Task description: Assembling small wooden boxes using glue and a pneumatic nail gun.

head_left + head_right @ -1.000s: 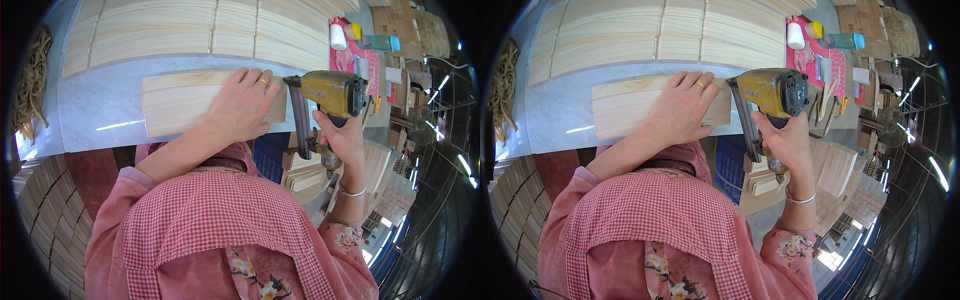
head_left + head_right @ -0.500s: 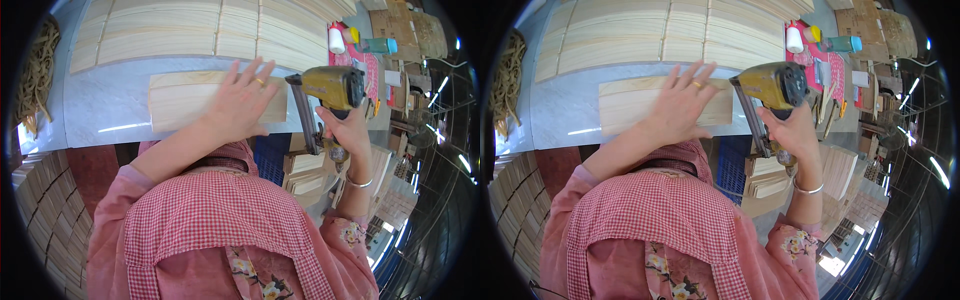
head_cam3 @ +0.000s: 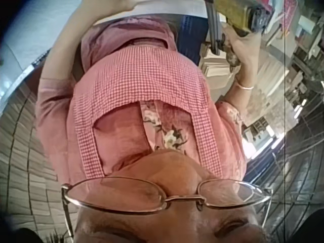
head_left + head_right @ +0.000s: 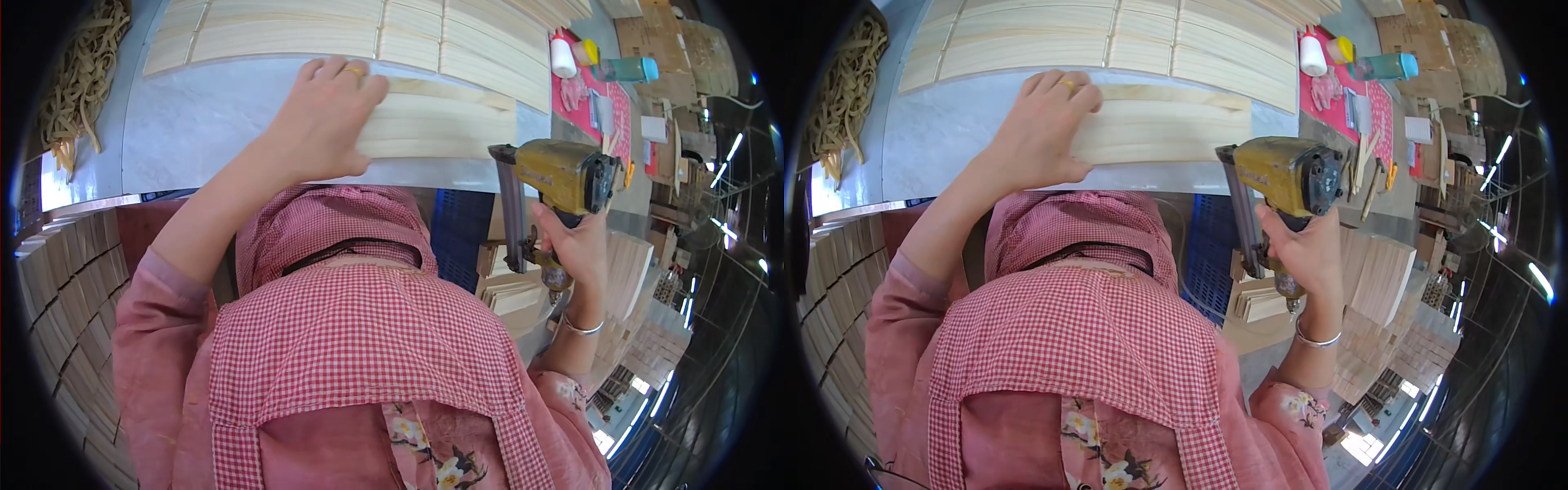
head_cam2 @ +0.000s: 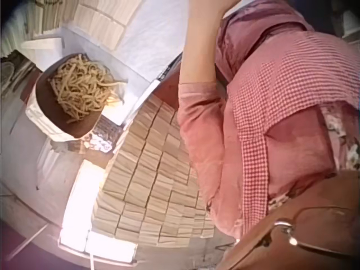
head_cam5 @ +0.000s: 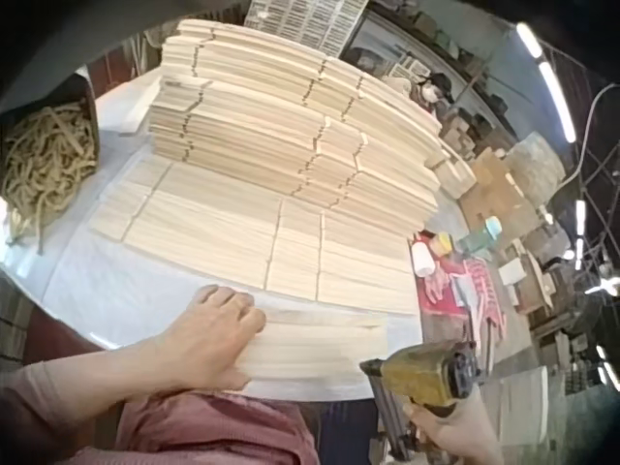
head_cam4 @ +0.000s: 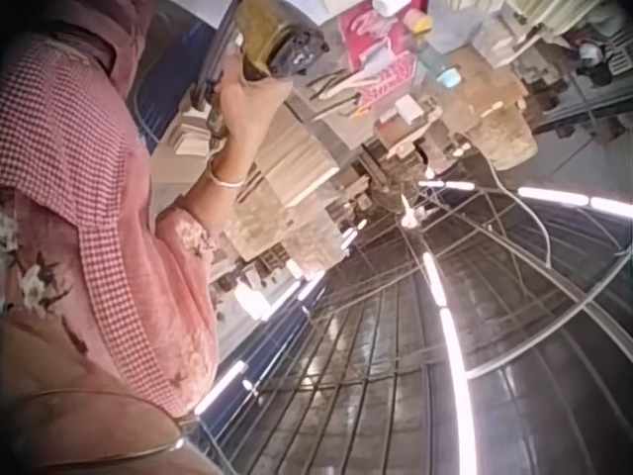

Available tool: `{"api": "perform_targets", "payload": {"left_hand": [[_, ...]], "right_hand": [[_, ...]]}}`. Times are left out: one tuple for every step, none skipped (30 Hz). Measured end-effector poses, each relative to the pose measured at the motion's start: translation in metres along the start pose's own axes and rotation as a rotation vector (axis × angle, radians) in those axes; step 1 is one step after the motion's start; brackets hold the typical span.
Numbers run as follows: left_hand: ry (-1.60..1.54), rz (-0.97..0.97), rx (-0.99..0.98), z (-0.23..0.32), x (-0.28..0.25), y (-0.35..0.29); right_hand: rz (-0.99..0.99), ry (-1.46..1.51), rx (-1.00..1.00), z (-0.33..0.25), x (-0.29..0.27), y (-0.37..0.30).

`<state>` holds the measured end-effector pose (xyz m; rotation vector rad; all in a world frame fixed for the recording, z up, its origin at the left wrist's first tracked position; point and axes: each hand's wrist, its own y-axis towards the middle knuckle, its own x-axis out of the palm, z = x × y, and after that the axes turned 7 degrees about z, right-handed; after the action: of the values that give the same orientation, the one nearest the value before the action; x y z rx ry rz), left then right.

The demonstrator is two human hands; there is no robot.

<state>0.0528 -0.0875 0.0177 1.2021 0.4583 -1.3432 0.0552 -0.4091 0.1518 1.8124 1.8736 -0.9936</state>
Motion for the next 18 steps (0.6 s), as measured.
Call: {"api": "perform_targets", "payload": {"left_hand": [[-0.005,0.022,-0.003,0.005,0.006,0.003],[-0.012,0.023,0.004,0.008,0.011,0.007],[-0.016,0.027,0.001,0.01,0.015,0.01],[-0.02,0.031,-0.004,0.012,0.018,0.013],[-0.023,0.034,-0.012,0.014,0.021,0.014],[-0.024,0.037,-0.021,0.015,0.022,0.015],[-0.027,0.036,-0.021,0.016,0.022,0.016],[-0.026,0.026,-0.03,0.017,0.022,0.017],[-0.025,0.016,-0.04,0.017,0.022,0.018],[-0.024,0.005,-0.05,0.017,0.021,0.018],[-0.023,-0.006,-0.06,0.017,0.021,0.018],[-0.023,-0.008,-0.063,0.017,0.022,0.018],[-0.023,0.0,-0.065,0.017,0.023,0.018],[-0.024,0.008,-0.067,0.016,0.023,0.017],[-0.025,0.017,-0.068,0.016,0.024,0.017],[-0.027,0.025,-0.069,0.016,0.025,0.017],[-0.03,0.024,-0.069,0.016,0.025,0.017],[-0.036,0.01,-0.075,0.016,0.025,0.017]], "right_hand": [[-0.019,-0.015,0.003,0.0,0.001,-0.004],[-0.011,-0.017,0.007,0.001,0.003,-0.007],[-0.019,-0.009,0.009,0.002,0.005,-0.009],[-0.029,-0.001,0.01,0.003,0.007,-0.01],[-0.042,0.007,0.01,0.003,0.009,-0.011],[-0.057,0.015,0.01,0.003,0.011,-0.012],[-0.057,0.013,0.012,0.004,0.011,-0.012],[-0.057,0.015,0.012,0.004,0.012,-0.011],[-0.059,0.017,0.011,0.004,0.013,-0.011],[-0.061,0.019,0.011,0.004,0.013,-0.01],[-0.063,0.021,0.011,0.004,0.014,-0.01],[-0.066,0.02,0.012,0.003,0.015,-0.01],[-0.064,0.027,0.018,0.001,0.015,-0.01],[-0.06,0.033,0.025,0.0,0.016,-0.01],[-0.056,0.04,0.033,-0.002,0.016,-0.011],[-0.052,0.046,0.04,-0.003,0.017,-0.011],[-0.051,0.044,0.043,-0.003,0.017,-0.01],[-0.057,0.026,0.044,-0.003,0.016,-0.01]]}}
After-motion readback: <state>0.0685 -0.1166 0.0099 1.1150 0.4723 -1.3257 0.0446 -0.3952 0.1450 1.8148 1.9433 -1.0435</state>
